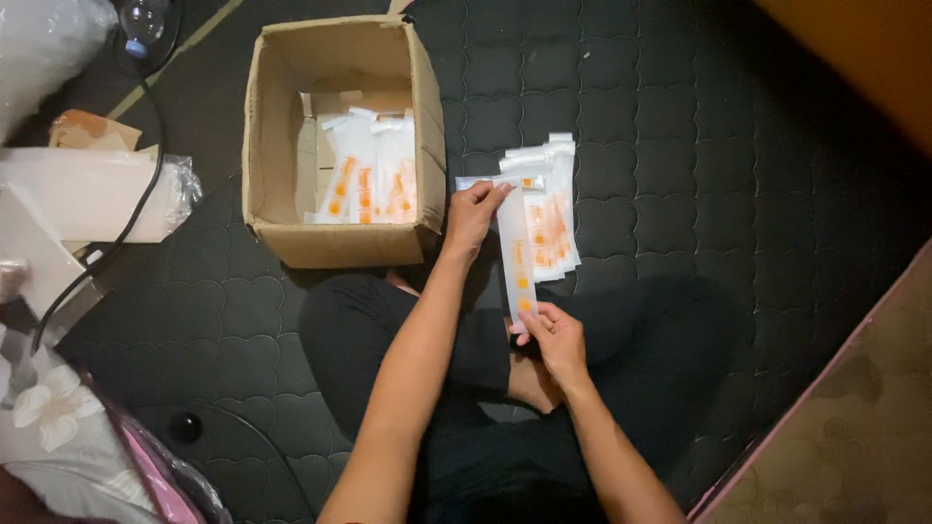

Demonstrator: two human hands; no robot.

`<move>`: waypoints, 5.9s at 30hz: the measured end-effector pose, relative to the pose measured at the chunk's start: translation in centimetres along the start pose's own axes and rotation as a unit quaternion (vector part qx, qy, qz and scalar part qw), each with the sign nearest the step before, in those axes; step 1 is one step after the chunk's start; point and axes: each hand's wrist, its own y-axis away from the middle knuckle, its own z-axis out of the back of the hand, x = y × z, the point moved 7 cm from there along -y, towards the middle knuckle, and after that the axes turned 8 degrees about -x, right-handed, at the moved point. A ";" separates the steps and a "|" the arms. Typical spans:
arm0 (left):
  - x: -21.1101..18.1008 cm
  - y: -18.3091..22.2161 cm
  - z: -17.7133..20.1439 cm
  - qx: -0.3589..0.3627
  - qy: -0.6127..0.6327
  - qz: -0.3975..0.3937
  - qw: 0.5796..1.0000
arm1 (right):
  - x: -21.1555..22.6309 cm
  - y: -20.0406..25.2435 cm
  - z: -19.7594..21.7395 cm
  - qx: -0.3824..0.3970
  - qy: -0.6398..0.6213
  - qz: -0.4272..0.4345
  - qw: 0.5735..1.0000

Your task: The person, while sitting cross-legged, takes plastic-wrapped items from a stack and places them into a cardboard box.

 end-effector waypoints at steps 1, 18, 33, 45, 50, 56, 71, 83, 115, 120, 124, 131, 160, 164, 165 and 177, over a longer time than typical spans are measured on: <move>0.2 -0.2 0.0 0.000 0.000 0.000 1.000 | -0.3 -0.3 0.0 0.000 0.000 0.000 1.000; 4.2 -1.5 -2.3 0.061 0.011 0.012 0.998 | -0.3 -10.9 -0.5 -0.074 0.106 0.062 0.990; 4.6 -3.1 -2.0 -0.052 -0.502 -0.445 0.740 | 0.6 -12.9 0.6 -0.143 0.062 0.086 0.984; 6.3 -6.8 0.5 -0.037 -0.318 -0.157 0.934 | 1.8 -19.0 3.1 -0.265 0.182 0.166 0.932; 3.9 -6.1 1.0 -0.053 -0.294 -0.159 0.941 | 3.8 -17.9 -0.1 -0.221 0.291 0.175 0.914; 1.4 -4.5 0.5 -0.065 -0.325 -0.264 0.906 | 3.1 -18.1 -1.9 -0.163 0.398 0.174 0.886; 1.5 -3.0 -2.6 -0.093 -0.488 -0.406 0.767 | 3.7 -17.4 -0.7 -0.226 0.478 0.150 0.836; -22.4 -6.2 5.5 -0.126 -0.113 -0.436 0.884 | -1.1 -21.5 5.8 -0.368 0.121 -0.061 0.920; 2.8 -27.7 19.2 -0.061 -0.385 0.109 0.914 | -2.8 -23.0 5.0 -0.305 0.229 -0.125 0.916; -7.4 -23.0 18.1 -0.066 -0.287 0.033 0.955 | -3.8 -23.6 5.0 -0.294 0.154 -0.090 0.939; -13.3 -18.2 18.1 -0.068 -0.253 -0.031 0.965 | -2.0 -21.2 4.6 -0.304 0.216 -0.046 0.927; -24.1 -2.6 16.7 -0.193 -0.255 -0.329 0.889 | 4.3 -15.1 1.0 -0.231 0.179 0.208 0.934; -2.0 10.3 8.3 -0.087 0.007 0.027 0.996 | 3.4 -7.8 2.2 -0.166 -0.243 0.019 0.956; 1.2 9.0 8.9 -0.130 0.010 0.047 0.990 | 2.1 -9.8 5.6 -0.180 -0.236 0.008 0.955; 1.8 8.7 8.8 -0.138 0.011 0.051 0.989 | 1.7 -10.4 6.4 -0.180 -0.234 0.009 0.955; 2.1 8.5 8.6 -0.161 -0.014 0.052 0.986 | 3.0 -9.8 5.3 -0.199 -0.234 0.006 0.952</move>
